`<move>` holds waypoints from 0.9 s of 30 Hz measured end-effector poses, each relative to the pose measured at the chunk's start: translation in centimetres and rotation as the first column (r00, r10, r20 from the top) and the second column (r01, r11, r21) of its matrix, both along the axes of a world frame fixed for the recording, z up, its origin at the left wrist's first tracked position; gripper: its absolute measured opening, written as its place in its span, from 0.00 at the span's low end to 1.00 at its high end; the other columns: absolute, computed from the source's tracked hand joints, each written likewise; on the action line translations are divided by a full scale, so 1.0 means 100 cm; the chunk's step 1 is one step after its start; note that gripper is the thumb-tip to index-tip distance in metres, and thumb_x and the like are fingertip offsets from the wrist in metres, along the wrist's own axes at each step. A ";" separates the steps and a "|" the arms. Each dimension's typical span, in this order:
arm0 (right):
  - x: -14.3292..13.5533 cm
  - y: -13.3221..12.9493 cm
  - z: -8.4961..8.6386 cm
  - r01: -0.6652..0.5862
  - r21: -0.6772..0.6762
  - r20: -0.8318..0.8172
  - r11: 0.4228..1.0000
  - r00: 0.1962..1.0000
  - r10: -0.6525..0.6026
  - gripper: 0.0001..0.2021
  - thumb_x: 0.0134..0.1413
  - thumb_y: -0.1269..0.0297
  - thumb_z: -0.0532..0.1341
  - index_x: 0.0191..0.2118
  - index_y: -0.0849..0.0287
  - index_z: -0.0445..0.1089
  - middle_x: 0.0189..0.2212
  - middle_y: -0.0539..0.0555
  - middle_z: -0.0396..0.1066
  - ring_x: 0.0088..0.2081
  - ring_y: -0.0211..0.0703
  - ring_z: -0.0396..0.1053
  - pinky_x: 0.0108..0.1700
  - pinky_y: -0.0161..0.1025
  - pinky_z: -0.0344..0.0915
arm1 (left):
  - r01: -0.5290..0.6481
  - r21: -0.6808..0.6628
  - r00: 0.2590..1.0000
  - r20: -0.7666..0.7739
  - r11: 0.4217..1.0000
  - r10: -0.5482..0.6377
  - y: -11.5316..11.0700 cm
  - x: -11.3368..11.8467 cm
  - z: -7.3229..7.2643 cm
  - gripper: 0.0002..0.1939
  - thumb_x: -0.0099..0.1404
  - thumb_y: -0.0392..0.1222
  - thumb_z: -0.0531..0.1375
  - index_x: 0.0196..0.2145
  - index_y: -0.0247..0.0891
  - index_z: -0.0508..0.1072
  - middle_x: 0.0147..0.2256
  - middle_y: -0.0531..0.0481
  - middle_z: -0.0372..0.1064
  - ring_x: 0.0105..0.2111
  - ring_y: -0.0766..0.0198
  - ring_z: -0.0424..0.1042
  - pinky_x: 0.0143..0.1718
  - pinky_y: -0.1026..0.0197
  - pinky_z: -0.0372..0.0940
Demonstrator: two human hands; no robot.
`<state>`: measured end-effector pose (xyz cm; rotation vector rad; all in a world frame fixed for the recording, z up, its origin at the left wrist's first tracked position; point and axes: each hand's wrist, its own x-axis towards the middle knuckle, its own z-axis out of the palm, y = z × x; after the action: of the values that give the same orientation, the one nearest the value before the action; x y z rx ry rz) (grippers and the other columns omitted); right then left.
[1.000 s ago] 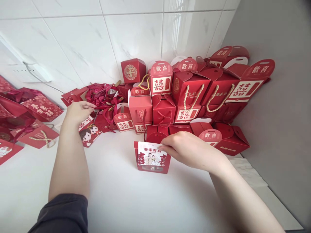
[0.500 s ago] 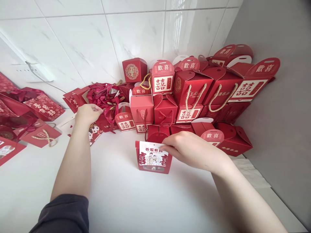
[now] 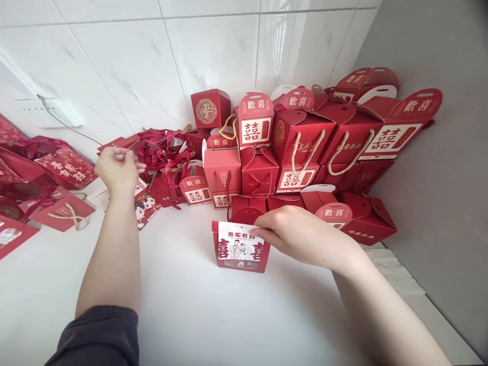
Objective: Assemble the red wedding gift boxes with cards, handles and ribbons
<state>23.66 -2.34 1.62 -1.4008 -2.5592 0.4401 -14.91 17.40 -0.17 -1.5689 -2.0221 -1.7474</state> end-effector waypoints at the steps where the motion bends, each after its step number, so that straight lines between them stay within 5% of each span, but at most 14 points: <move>1: 0.000 0.000 0.000 -0.004 0.000 -0.002 1.000 1.000 0.004 0.18 0.66 0.61 0.53 0.24 0.58 0.58 0.20 0.48 0.64 0.22 0.35 0.52 0.27 0.35 0.46 | 0.006 0.054 1.000 0.021 0.999 -0.007 0.001 0.000 0.001 0.12 0.69 0.35 0.52 0.49 0.29 0.65 0.34 0.47 0.70 0.25 0.70 0.75 0.28 0.64 0.73; 6: 0.000 0.001 -0.001 -0.006 0.003 -0.009 1.000 1.000 0.006 0.18 0.66 0.61 0.53 0.24 0.58 0.58 0.21 0.48 0.64 0.22 0.35 0.52 0.26 0.35 0.46 | 0.127 0.418 0.975 0.113 0.900 -0.190 -0.002 0.004 0.011 0.09 0.68 0.32 0.53 0.45 0.29 0.64 0.35 0.47 0.70 0.31 0.70 0.76 0.34 0.63 0.75; 10: 0.000 0.001 -0.001 -0.009 0.007 -0.014 1.000 1.000 0.009 0.17 0.67 0.61 0.53 0.24 0.58 0.58 0.21 0.48 0.64 0.22 0.35 0.52 0.27 0.35 0.46 | 0.151 0.472 0.980 0.046 0.868 -0.195 -0.011 0.018 0.018 0.07 0.64 0.31 0.57 0.41 0.29 0.67 0.31 0.51 0.68 0.31 0.71 0.74 0.35 0.60 0.76; 15: 0.000 0.000 -0.001 -0.007 -0.001 -0.013 1.000 1.000 0.007 0.18 0.67 0.61 0.53 0.24 0.58 0.58 0.21 0.48 0.63 0.22 0.34 0.52 0.27 0.35 0.46 | 0.251 0.405 0.968 -0.082 0.879 -0.239 -0.028 0.038 0.024 0.11 0.67 0.38 0.56 0.45 0.29 0.68 0.36 0.48 0.69 0.33 0.68 0.75 0.35 0.59 0.76; 22: 0.000 -0.001 0.000 -0.010 0.006 -0.011 1.000 1.000 0.010 0.18 0.67 0.60 0.52 0.24 0.58 0.60 0.21 0.48 0.64 0.22 0.35 0.53 0.27 0.35 0.46 | -0.160 0.254 0.909 -0.339 0.954 0.242 -0.032 0.014 0.022 0.10 0.60 0.33 0.56 0.39 0.29 0.74 0.26 0.51 0.67 0.28 0.62 0.72 0.42 0.54 0.72; 27: 0.000 -0.001 0.001 -0.008 -0.001 -0.013 1.000 1.000 0.008 0.20 0.68 0.59 0.51 0.24 0.58 0.62 0.20 0.49 0.64 0.22 0.35 0.53 0.27 0.36 0.47 | -0.199 -0.082 0.937 -0.307 0.977 0.165 -0.016 -0.002 0.023 0.09 0.53 0.32 0.58 0.34 0.31 0.73 0.30 0.45 0.70 0.39 0.50 0.73 0.55 0.43 0.63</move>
<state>23.62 -2.42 1.75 -1.3838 -2.5557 0.4498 -15.09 15.78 2.14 -1.5095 -2.0653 -1.2656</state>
